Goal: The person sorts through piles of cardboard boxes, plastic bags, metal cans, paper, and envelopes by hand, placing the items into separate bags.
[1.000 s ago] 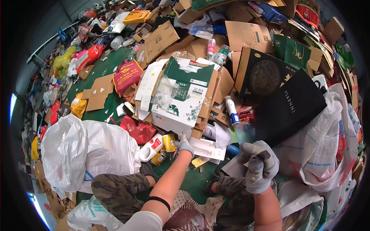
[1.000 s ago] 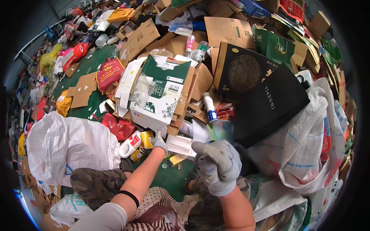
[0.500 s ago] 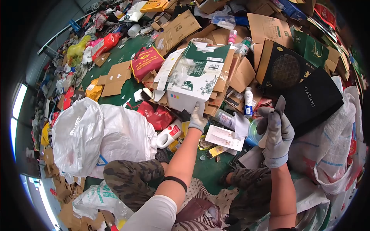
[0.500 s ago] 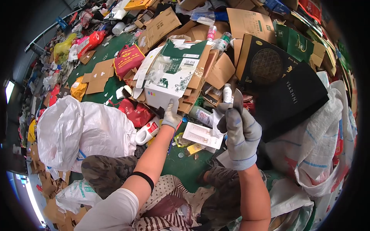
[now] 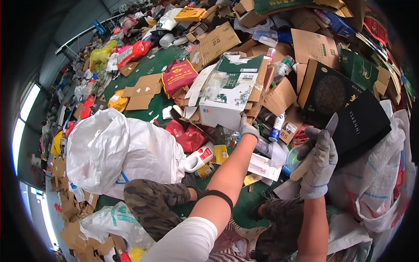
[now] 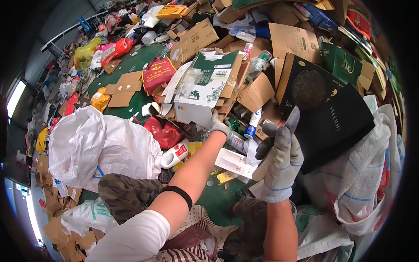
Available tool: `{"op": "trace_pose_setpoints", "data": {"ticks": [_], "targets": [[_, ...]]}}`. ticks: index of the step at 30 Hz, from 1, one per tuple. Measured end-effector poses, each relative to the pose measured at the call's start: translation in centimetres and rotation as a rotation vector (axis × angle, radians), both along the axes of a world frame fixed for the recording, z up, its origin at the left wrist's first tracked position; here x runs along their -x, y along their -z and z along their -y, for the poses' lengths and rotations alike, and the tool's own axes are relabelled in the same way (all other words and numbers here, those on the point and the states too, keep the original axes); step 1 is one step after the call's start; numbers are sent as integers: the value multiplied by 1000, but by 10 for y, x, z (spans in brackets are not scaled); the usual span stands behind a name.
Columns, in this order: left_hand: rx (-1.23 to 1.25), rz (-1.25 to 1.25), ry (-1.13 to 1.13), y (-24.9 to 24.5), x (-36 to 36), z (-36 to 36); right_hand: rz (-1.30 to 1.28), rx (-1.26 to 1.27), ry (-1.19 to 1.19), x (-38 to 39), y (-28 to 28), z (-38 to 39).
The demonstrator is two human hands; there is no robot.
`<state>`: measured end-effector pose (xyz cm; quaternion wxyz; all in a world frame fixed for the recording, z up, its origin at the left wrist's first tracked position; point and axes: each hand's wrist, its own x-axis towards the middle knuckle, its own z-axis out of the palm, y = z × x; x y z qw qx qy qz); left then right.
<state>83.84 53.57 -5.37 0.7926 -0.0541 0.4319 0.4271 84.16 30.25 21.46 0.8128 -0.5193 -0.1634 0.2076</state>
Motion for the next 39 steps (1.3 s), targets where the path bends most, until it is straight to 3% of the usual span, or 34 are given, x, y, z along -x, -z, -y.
{"op": "trace_pose_setpoints", "data": {"ticks": [6, 9, 11, 13, 17, 19, 21, 26, 31, 32, 35, 37, 39], "targets": [[-46, -56, 231, 42, 0, -3, 21, 107, -85, -3, -2, -3], [-4, -77, 201, -30, 44, 18, -9, 80, -108, -6, -2, -10], [72, 83, 332, -35, 104, 13, -34, 36, -177, -11, 4, -14], [-11, -95, 457, -96, 165, 34, 29, 33, -238, -18, 11, -17], [-12, -215, 512, -169, 273, 66, 112, 145, -305, -16, 15, -22], [-86, -433, 547, -238, 306, 99, 112, 162, -326, -13, 21, -26], [-180, -307, 716, -277, 354, 117, 173, 121, -302, -13, 24, -28], [-194, -510, 915, -376, 412, 176, 214, 85, -390, 25, 22, -6], [-191, -768, 990, -385, 429, 184, 147, 88, -590, 99, 26, -4], [-216, -742, 965, -384, 430, 179, 198, 198, -633, 112, 25, 2], [-341, -688, 914, -382, 430, 146, 185, 224, -755, 148, 4, 31], [-469, -675, 923, -363, 432, 98, 502, 296, -848, 147, -6, 48], [-747, -1043, 984, -354, 413, 81, 689, 338, -808, 155, -5, 53]]}}
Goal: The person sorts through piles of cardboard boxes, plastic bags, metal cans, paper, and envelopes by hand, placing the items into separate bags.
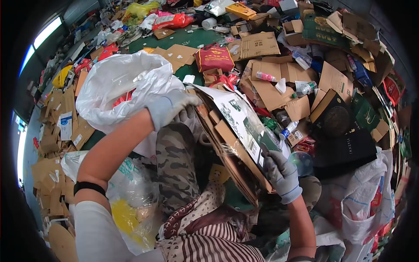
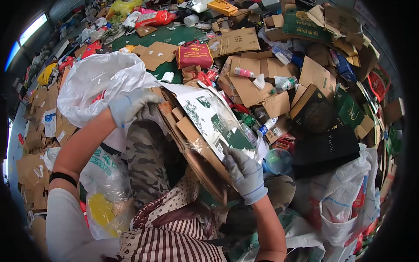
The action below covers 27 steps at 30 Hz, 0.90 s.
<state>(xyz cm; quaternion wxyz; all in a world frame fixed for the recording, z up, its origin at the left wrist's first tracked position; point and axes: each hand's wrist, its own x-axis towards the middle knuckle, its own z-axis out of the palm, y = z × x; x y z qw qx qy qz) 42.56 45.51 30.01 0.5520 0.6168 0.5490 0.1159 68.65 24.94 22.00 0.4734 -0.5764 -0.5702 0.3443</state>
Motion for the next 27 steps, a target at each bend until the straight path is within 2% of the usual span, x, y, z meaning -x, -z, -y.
{"op": "trace_pose_setpoints", "data": {"ticks": [1, 2, 4, 7, 8, 10, 11, 12, 13, 14, 15, 17, 19, 20, 21, 22, 23, 24, 27], "targets": [[-107, 6, -52, 29, -12, -7, 207, -26, 27, 2, 6, -1], [-182, -93, -18, 46, -21, -9, 415, -49, 54, 3, 13, -3], [-630, -480, -10, 118, -31, -32, 666, -61, 90, 9, 15, -7], [-319, -221, -316, 135, -45, -56, 650, 27, 136, 15, 29, -19], [-383, -119, -399, 127, -45, -52, 663, 64, 138, 15, 40, -28], [-257, 476, -538, 133, -44, -58, 703, 57, 137, 19, 43, -42], [-58, 464, -685, 129, -42, -66, 726, 16, 138, 22, 40, -50], [52, 558, -769, 162, -41, -87, 748, -26, 140, 25, 37, -58], [10, 476, -779, 154, -41, -84, 635, -44, 177, 27, 32, -67], [-27, 391, -782, 147, -50, -78, 671, -41, 167, 29, 21, -75], [-325, 173, -780, 207, -82, -91, 707, -39, 157, 30, 7, -83], [-163, 549, -816, 178, -91, -67, 805, -82, 124, 27, 7, -96], [51, 797, -865, 170, -90, -66, 922, 47, 83, 32, 6, -110], [29, 785, -806, 173, -92, -62, 983, 113, 53, 37, 7, -115], [1, 778, -752, 175, -96, -55, 1025, 54, 47, 39, 11, -120], [-32, 772, -697, 157, -100, -43, 1055, 51, 51, 39, 11, -128], [-81, 684, -730, 155, -105, -40, 1084, 48, 57, 38, 11, -135], [-81, 798, -704, 165, -110, -43, 1111, 47, 65, 39, 10, -141], [19, 831, -768, 154, -113, -37, 1225, 209, -32, 46, -1, -149]]}}
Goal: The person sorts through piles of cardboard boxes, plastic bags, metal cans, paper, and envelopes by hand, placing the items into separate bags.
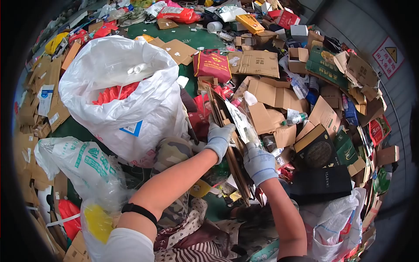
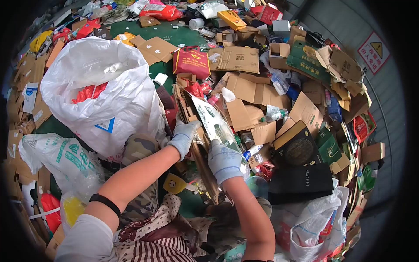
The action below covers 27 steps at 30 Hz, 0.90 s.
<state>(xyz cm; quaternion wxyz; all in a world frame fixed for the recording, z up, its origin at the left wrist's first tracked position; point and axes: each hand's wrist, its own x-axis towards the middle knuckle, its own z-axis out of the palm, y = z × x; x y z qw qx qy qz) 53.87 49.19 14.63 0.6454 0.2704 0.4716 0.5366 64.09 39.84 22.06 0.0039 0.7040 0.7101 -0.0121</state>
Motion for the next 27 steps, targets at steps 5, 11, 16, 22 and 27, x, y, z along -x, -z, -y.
{"op": "trace_pose_setpoints", "data": {"ticks": [5, 11, 16, 22, 27], "targets": [[-25, -163, -67, 22, -18, -7, 206, 59, 44, 11, 5, -13], [-47, -222, -84, 23, -29, -5, 305, 189, 19, 12, -8, -20], [-96, -249, -78, 17, -37, 7, 375, 295, 70, 13, -20, -10], [-2, -463, 49, -25, -29, 42, 425, 331, 153, -4, -10, 18], [-16, -459, 101, -38, -24, 56, 496, 456, 286, -74, 31, 72]]}}
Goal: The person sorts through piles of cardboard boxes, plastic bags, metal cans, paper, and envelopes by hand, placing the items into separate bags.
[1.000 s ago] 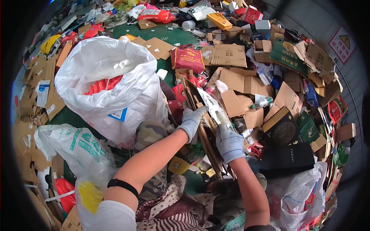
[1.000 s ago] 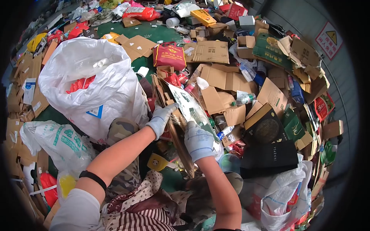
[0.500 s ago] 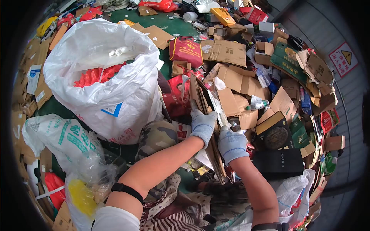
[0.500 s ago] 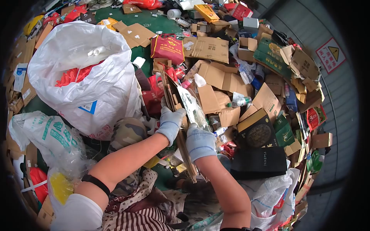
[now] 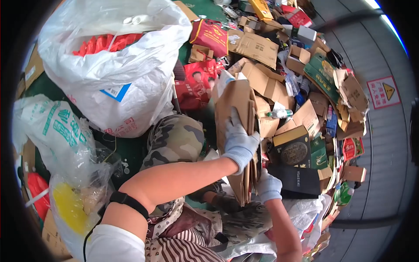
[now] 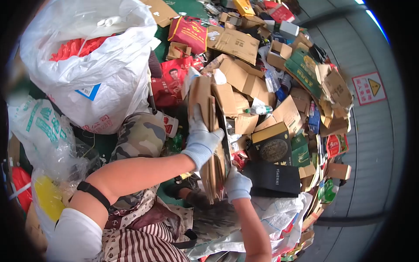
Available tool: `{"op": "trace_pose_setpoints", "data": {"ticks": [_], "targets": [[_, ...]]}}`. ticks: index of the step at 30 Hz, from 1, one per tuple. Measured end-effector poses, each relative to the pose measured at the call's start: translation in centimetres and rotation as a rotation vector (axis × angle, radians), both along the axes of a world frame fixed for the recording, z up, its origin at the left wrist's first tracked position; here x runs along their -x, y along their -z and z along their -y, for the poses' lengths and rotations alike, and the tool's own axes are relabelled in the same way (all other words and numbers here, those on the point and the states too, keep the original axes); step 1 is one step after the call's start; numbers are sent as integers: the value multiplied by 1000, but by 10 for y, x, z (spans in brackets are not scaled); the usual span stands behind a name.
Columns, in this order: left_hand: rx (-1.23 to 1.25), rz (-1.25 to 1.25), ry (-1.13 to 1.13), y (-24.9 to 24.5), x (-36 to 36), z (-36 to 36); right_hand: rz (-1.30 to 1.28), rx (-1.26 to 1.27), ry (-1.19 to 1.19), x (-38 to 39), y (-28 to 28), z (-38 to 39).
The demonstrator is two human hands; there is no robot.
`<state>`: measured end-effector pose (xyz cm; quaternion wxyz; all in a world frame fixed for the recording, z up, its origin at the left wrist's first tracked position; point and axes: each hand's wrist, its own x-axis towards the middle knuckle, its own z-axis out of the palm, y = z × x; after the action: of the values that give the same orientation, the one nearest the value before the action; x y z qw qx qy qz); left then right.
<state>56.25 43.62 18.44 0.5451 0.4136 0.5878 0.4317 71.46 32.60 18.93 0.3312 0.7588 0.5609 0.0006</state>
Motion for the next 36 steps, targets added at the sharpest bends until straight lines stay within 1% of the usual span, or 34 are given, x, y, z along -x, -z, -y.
{"op": "trace_pose_setpoints", "data": {"ticks": [2, 3, 4, 6, 7, 8, 10, 11, 12, 14, 16, 18, 20, 21, 22, 23, 24, 27, 29, 30, 31, 32, 33, 34, 36], "targets": [[53, -37, 47, -4, -8, 4, -13, -134, -31, -9, -4, 8], [22, -25, 29, -4, -9, 5, 18, -185, -71, -16, -3, 9], [-11, -10, 18, -4, -12, 7, 1, -262, -65, -30, -1, 4], [-33, 24, 10, -3, -11, 7, 29, -405, 35, -50, -14, -15], [-12, 15, 10, -2, -13, 4, 31, -443, 36, -58, -20, -25], [-60, 11, 11, 2, -17, -1, 31, -480, 35, -66, -23, -34], [-80, -42, -16, -2, -17, -14, 18, -546, -42, -80, -23, -52], [-150, -30, -56, -3, -17, -23, 17, -552, -22, -83, -24, -62], [-150, -25, -10, -6, -16, -31, 11, -560, -15, -85, -25, -73], [-123, -37, 39, -10, -19, -38, 10, -497, 122, -85, -34, -89], [-75, -99, 71, -20, -21, -30, -57, -566, 160, -94, -31, -92], [-123, -98, 31, -11, -24, -13, -48, -659, 27, -116, -15, -78], [-118, -39, 67, -3, -12, 13, -83, -589, 78, -94, -17, -59], [-155, -56, 57, 4, -12, 23, -102, -578, 80, -89, -13, -46], [-196, -75, 54, 10, -11, 29, -122, -570, 89, -84, -6, -31], [-190, -29, 86, 9, -7, 30, -170, -598, 50, -83, 9, -13], [-193, -35, 131, 8, -3, 29, -218, -628, 10, -80, 25, 3], [-212, -94, 283, 4, 11, 31, -260, -619, 138, -48, 51, 36], [-276, -69, 335, 9, 18, 40, -275, -584, 266, -27, 55, 51], [-307, -56, 373, 14, 21, 47, -284, -604, 294, -36, 77, 65], [-416, -123, 370, 25, 24, 54, -314, -606, 302, -23, 77, 74], [-464, -63, 392, 29, 29, 59, -346, -608, 309, -9, 77, 82], [-510, -120, 456, 38, 35, 66, -353, -624, 296, -13, 104, 99], [-557, -180, 517, 45, 43, 72, -314, -497, 376, 7, 94, 104], [-526, -50, 605, 43, 63, 86, -371, -422, 351, 19, 114, 129]]}}
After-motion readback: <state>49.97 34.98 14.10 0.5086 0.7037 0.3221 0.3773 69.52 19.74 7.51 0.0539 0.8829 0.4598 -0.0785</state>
